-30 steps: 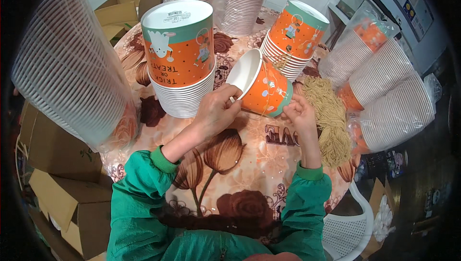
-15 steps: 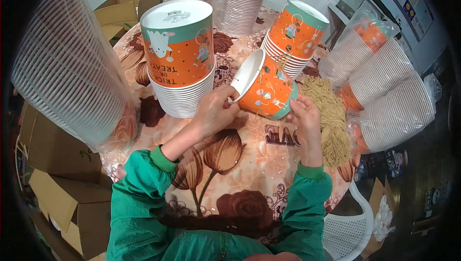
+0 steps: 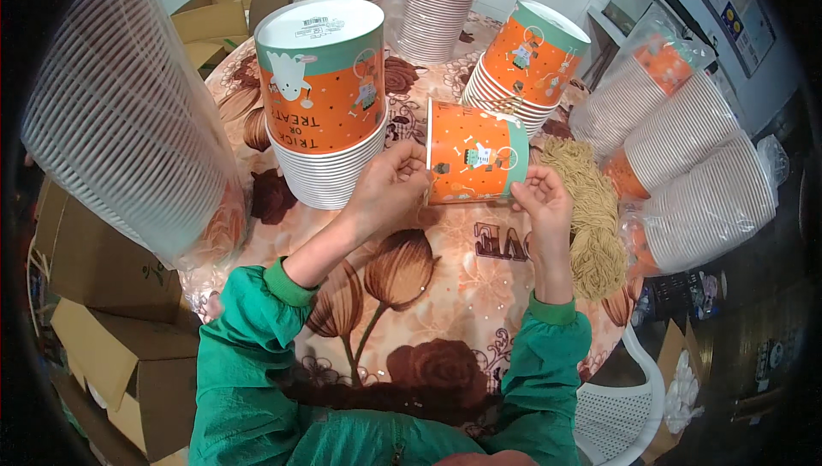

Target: Attaching gold decorative strings to printed paper cups.

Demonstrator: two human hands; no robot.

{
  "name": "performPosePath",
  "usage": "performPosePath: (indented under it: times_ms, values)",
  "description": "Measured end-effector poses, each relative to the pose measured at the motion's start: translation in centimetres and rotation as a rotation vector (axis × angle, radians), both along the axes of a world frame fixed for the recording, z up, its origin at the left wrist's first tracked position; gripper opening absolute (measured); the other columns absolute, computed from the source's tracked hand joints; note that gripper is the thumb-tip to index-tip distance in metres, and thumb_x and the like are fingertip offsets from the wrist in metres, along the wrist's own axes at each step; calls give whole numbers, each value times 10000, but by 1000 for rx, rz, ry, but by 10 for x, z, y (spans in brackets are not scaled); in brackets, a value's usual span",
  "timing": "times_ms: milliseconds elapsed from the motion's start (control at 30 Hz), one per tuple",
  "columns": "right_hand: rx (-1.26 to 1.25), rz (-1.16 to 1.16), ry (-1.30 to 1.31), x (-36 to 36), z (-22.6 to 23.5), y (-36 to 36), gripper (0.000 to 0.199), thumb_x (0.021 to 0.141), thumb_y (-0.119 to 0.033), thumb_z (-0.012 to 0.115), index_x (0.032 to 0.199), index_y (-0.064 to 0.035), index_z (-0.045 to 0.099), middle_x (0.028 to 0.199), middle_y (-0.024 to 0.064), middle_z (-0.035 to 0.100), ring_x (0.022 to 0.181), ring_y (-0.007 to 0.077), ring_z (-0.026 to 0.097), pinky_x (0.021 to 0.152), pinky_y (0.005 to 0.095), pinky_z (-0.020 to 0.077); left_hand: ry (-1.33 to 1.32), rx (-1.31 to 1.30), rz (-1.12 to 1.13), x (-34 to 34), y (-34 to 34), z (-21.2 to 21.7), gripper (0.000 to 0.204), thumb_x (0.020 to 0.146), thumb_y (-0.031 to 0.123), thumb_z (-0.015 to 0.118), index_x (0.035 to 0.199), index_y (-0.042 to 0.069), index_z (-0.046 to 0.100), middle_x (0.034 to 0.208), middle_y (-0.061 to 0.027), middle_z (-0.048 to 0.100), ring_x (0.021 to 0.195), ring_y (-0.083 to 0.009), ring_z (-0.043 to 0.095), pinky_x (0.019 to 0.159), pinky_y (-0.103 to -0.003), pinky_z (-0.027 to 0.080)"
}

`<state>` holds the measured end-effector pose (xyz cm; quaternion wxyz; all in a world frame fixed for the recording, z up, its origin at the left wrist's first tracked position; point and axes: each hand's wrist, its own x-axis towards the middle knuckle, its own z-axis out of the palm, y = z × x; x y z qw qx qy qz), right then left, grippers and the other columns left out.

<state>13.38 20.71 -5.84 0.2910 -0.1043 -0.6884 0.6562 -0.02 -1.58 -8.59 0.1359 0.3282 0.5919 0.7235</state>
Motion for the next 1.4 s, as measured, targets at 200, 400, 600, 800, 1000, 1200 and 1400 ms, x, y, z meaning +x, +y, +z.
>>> performPosePath:
  times_ms: [200, 400, 600, 800, 1000, 1200, 1400]
  values:
    - [159, -15, 56, 1, 0, -2, 175, 898, 81, 672, 1050, -3, 651, 937, 6, 641, 814, 61, 582, 751, 211, 493, -153, -7, -33, 4, -5, 14, 105, 983, 97, 640, 1044, 11, 642, 801, 50, 629, 691, -7, 525, 599, -198, 421]
    - [291, -76, 53, 3, 7, -11, 165, 909, 79, 655, 1059, 8, 650, 964, 15, 649, 891, 74, 605, 805, 230, 506, -250, 69, -59, 2, -8, 11, 105, 972, 81, 655, 1050, 11, 647, 799, 34, 655, 671, -22, 549, 601, -194, 431]
    - [243, -90, 87, 4, 10, -17, 240, 939, 25, 646, 1177, -2, 628, 1057, 25, 636, 945, 86, 608, 827, 243, 508, -332, 136, -168, 4, -6, 3, 151, 973, 61, 649, 1118, 19, 644, 910, -12, 707, 762, -66, 648, 695, -219, 528]
    - [399, -218, 161, 8, 20, -27, 306, 941, -9, 640, 1246, -18, 615, 1235, 84, 570, 1090, 145, 577, 859, 282, 519, -610, 262, -196, 20, 0, 6, 270, 970, 26, 638, 1239, 25, 607, 1081, -66, 723, 836, -119, 704, 766, -239, 581]
    - [836, -350, 190, 13, 31, -42, 332, 896, 16, 653, 1225, 11, 617, 1260, 145, 545, 1128, 235, 573, 867, 313, 524, -472, 217, -143, 28, 6, -5, 300, 960, -12, 638, 1255, 39, 612, 1071, -48, 724, 826, -101, 696, 698, -232, 584]
    - [676, -327, 184, 17, 33, -44, 310, 898, -4, 685, 1199, 22, 615, 1178, 116, 571, 1028, 196, 582, 836, 298, 514, -376, 100, -107, 30, 7, -8, 304, 970, -72, 563, 1235, 61, 633, 989, 28, 654, 698, -13, 532, 558, -183, 433]
    - [230, -199, 164, 12, 32, -42, 242, 956, -50, 677, 1181, 11, 613, 1094, 35, 608, 899, 90, 583, 773, 244, 482, 93, 12, 128, 17, 4, -17, 276, 879, -129, 536, 1094, 11, 638, 948, -32, 637, 705, -103, 560, 581, -245, 456]
